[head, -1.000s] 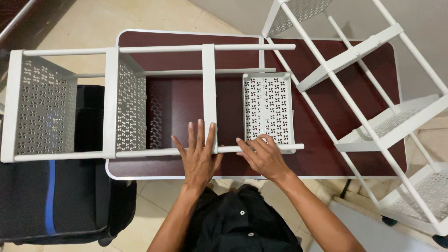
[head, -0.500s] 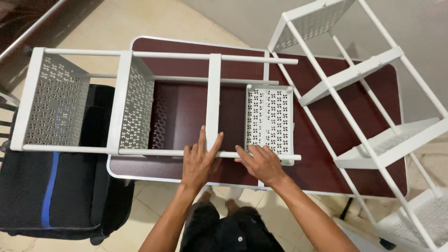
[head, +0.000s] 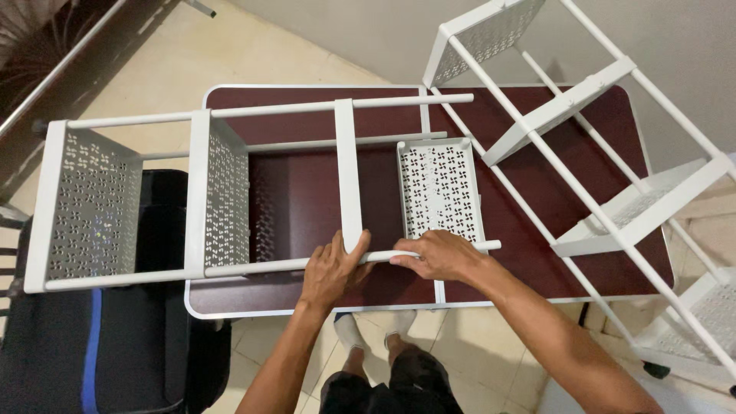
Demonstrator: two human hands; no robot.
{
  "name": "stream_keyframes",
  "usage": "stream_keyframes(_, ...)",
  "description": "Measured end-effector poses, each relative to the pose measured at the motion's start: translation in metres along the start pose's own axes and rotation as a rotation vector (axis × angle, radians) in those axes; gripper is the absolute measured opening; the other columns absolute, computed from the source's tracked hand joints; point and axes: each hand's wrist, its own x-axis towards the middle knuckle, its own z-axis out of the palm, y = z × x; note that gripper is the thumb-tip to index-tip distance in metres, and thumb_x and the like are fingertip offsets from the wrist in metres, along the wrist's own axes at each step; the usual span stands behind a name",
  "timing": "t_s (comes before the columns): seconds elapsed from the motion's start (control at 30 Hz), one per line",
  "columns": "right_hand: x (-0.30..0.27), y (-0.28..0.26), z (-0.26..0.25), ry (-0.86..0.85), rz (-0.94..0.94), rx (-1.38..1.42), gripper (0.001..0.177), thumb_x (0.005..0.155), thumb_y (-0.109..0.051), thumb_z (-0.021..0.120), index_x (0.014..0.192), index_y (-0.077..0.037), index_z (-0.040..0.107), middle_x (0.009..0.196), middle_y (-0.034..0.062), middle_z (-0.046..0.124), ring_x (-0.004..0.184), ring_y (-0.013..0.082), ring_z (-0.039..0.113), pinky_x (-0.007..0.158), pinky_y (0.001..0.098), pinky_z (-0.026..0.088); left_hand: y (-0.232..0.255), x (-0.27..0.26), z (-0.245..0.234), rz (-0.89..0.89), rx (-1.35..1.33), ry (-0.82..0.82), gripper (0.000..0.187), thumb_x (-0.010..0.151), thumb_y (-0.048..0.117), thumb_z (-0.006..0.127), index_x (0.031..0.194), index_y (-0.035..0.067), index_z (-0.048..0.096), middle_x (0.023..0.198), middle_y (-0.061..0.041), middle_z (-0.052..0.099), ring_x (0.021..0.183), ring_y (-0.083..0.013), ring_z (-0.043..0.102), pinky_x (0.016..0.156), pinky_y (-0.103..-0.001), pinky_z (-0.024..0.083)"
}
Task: The person assembles a white metal shelving unit on a maroon table. They connect frame sections and insert perforated shelves into the structure, adjusting components to fit.
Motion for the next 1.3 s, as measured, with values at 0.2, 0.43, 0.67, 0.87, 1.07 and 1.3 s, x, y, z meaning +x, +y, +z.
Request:
stream_keyframes(0.2,0.012,0.005,-0.007,-0.272,0.114,0.375,0.04,0.099,-0.045,0.062,0.115,-0.013,0.078,0.075,0.008,0.071,0.067,0.0247,0.065,0.062,0.0385,0.053,0.0,-0.003,-0.002,0.017,0.001,0.004,0.057,0.085,0.047,0.076,0.133,0.022,0.057,0.11,-0.019,0.066,0.073,-0.027,0.069,0.065,-0.039,0.054)
stream_keyframes(0.43,-0.042,0.021,0.045,0.579,-0.337,-0.427,0.049,0.092,-0.014,0.068,0.141,-0.017,0.064,0.089,0.0037,0.057,0.077,0.0202,0.061,0.07,0.037,0.053,0.003,-0.008,-0.004,0.022,0.048,0.019,0.06,0.086,0.051,0.075,0.135,0.021,0.058,0.106,-0.017,0.067,0.074,-0.0252,0.069,0.066,-0.038,0.055)
stream_keyframes(0.67,-0.026,0.025,0.052,0.54,-0.302,-0.301,0.041,0.09,-0.04,0.075,0.122,-0.014,0.072,0.076,0.0086,0.067,0.058,0.024,0.067,0.049,0.0379,0.053,-0.001,-0.014,-0.002,0.022,0.032,-0.013,0.07,0.082,0.055,0.077,0.14,0.023,0.057,0.105,-0.018,0.068,0.068,-0.0234,0.068,0.061,-0.037,0.054)
stream_keyframes(0.87,-0.022,0.025,0.032,0.114,-0.116,-0.022,0.039,0.096,-0.044,0.066,0.122,-0.016,0.074,0.071,0.0109,0.075,0.058,0.0276,0.068,0.055,0.0412,0.053,-0.004,-0.014,0.001,0.064,-0.001,0.107,0.069,0.083,0.056,0.075,0.138,0.021,0.057,0.108,-0.017,0.069,0.07,-0.0249,0.069,0.061,-0.037,0.054)
stream_keyframes(1.07,0.002,0.034,0.011,-0.26,0.05,0.332,0.042,0.101,-0.043,0.062,0.128,-0.014,0.076,0.074,0.0159,0.069,0.053,0.0227,0.051,0.056,0.0378,0.044,-0.004,-0.013,0.004,0.025,0.056,0.048,0.067,0.084,0.064,0.072,0.134,0.022,0.06,0.104,-0.014,0.07,0.07,-0.0266,0.069,0.062,-0.038,0.055)
stream_keyframes(1.3,-0.046,0.045,0.041,0.661,-0.475,-0.427,0.048,0.094,-0.021,0.067,0.141,-0.014,0.063,0.08,0.0039,0.052,0.067,0.0208,0.057,0.061,0.0365,0.049,-0.003,-0.009,0.006,0.042,0.044,0.126,0.067,0.085,0.064,0.069,0.137,0.022,0.059,0.104,-0.015,0.07,0.07,-0.0264,0.068,0.06,-0.038,0.054)
